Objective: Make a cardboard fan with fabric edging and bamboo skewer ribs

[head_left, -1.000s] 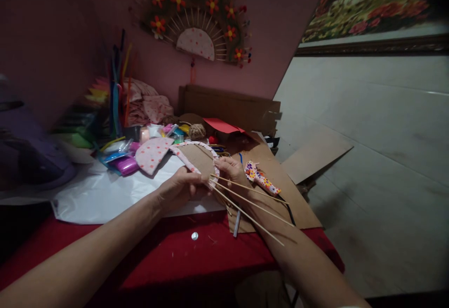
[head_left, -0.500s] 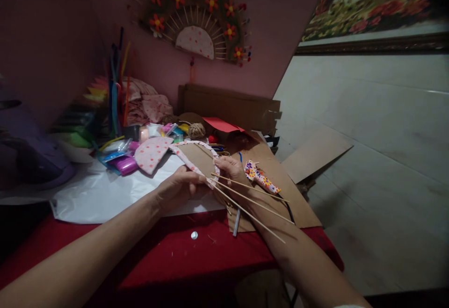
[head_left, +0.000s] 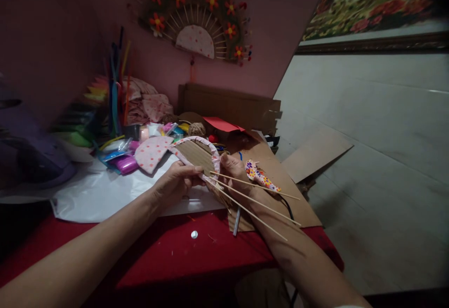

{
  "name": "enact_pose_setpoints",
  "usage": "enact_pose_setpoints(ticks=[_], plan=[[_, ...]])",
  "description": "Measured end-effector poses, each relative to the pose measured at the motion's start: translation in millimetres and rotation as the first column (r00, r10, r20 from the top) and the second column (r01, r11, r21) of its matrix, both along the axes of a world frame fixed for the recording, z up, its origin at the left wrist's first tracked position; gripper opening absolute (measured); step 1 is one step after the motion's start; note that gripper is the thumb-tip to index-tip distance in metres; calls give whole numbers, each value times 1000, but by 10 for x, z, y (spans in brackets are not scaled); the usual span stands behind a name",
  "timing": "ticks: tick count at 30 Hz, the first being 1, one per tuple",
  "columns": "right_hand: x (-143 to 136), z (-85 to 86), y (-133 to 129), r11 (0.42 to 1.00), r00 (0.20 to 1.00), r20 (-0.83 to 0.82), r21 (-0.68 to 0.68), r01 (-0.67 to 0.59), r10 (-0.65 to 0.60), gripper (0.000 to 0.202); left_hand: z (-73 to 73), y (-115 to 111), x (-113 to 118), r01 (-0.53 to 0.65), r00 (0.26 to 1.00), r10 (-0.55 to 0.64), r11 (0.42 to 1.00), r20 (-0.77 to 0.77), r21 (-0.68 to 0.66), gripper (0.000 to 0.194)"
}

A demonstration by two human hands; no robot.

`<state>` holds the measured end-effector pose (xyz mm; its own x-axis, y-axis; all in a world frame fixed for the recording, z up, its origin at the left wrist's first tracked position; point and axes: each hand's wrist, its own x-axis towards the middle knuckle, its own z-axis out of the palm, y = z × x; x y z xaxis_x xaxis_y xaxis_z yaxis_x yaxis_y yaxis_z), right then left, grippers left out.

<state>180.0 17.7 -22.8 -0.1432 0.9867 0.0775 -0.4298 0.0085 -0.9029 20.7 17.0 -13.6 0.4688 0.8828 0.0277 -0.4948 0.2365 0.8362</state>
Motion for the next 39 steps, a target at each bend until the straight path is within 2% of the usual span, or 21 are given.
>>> enact_pose_setpoints(ticks=[5, 12, 19, 29, 39], plan=[[9, -1, 1, 1000, 1000, -19, 23, 13, -12, 41, -12, 6, -20, 1, 1000, -2, 1000, 30, 20, 15], [4, -11, -1, 999, 998, -68, 33, -16, 18, 35, 1, -7, -20, 91, 992, -95, 994, 84, 60, 22], [19, -69, 13, 999, 1000, -11, 41, -1, 1, 36, 23, -40, -18, 101, 988, -104, 994, 111, 34, 28], [28, -65, 41, 998, 999, 42, 50, 23, -25, 41, 5, -51, -4, 100, 988, -103, 995, 115, 31, 19], [36, -61, 41, 998, 999, 30, 52, 26, -28, 41, -4, -50, -8, 138, 984, -145, 988, 107, 73, 19]])
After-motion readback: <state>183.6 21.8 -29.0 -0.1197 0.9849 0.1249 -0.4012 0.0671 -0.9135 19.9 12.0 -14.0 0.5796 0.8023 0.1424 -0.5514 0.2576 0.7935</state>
